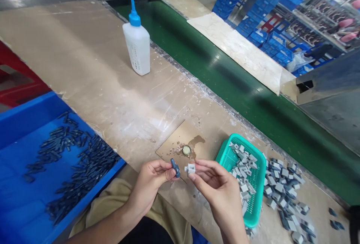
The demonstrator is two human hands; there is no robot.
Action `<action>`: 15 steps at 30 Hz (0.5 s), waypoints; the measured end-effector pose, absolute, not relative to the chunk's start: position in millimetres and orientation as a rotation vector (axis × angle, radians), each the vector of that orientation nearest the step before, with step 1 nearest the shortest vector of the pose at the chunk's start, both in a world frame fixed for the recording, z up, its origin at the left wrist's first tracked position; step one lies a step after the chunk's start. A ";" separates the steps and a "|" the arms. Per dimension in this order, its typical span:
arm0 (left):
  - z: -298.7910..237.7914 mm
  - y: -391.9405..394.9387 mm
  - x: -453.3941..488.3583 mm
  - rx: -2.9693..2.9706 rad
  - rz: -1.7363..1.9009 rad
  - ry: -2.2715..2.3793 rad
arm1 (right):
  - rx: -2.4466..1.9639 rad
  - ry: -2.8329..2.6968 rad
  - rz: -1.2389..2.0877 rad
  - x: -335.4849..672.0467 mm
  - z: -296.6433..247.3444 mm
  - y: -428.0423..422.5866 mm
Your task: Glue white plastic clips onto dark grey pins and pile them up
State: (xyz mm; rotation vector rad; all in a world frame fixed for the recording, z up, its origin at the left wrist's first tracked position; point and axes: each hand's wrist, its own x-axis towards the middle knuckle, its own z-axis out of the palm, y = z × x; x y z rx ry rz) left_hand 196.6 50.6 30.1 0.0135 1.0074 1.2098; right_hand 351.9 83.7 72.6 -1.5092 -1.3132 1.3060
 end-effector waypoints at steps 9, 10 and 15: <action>42.0 59.3 200.2 0.456 1.194 1.188 | -1.456 -1.344 1.348 345.5 77.2 76.7; 40.7 58.5 198.9 0.555 1.185 1.237 | -1.450 -1.342 1.331 344.7 76.8 75.6; 3.6 53.6 189.9 0.922 1.018 1.435 | -1.361 -1.204 1.346 343.3 58.3 71.2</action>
